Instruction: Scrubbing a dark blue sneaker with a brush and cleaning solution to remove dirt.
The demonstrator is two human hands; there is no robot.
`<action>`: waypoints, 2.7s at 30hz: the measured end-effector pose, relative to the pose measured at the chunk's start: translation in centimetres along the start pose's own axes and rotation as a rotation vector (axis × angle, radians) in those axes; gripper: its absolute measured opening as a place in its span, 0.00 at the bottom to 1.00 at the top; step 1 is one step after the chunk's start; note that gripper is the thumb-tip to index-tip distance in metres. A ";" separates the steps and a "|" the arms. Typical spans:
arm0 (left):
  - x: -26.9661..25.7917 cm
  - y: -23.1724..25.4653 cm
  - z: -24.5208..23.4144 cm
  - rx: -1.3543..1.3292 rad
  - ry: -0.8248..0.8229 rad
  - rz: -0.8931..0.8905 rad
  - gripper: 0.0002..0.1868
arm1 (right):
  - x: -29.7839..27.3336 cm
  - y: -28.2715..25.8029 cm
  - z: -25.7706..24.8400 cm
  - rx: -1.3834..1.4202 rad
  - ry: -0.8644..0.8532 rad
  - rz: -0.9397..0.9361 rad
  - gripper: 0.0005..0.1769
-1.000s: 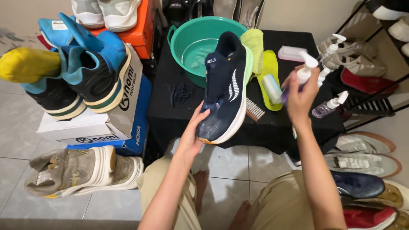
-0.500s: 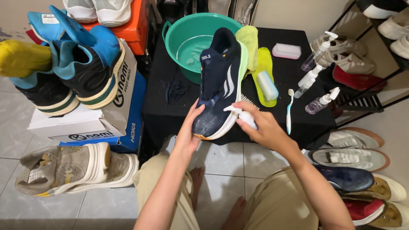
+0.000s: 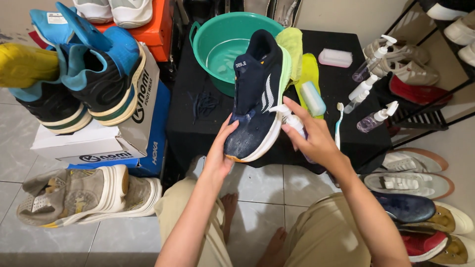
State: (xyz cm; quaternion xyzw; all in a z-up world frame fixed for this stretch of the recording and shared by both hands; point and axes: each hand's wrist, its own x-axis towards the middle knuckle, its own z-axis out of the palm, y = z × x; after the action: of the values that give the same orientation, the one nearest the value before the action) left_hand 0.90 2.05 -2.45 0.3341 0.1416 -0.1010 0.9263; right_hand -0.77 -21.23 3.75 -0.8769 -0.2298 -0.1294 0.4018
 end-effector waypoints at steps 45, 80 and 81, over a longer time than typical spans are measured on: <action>-1.2 2.2 1.1 -0.010 0.156 -0.139 0.21 | 10.4 1.8 -1.0 0.188 0.052 0.101 0.25; 0.9 0.4 -0.2 0.167 0.002 0.152 0.32 | 7.0 17.2 -1.2 -0.570 0.660 -0.035 0.35; 1.0 0.3 -0.3 0.157 0.004 0.179 0.33 | 6.4 16.8 0.1 -0.638 0.525 -0.223 0.28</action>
State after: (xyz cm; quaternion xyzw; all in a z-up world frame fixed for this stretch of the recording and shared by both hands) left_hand 1.88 2.39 -2.87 0.4173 0.1049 -0.0280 0.9023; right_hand 13.26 -28.84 -4.46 -0.8642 -0.1617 -0.4557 0.1389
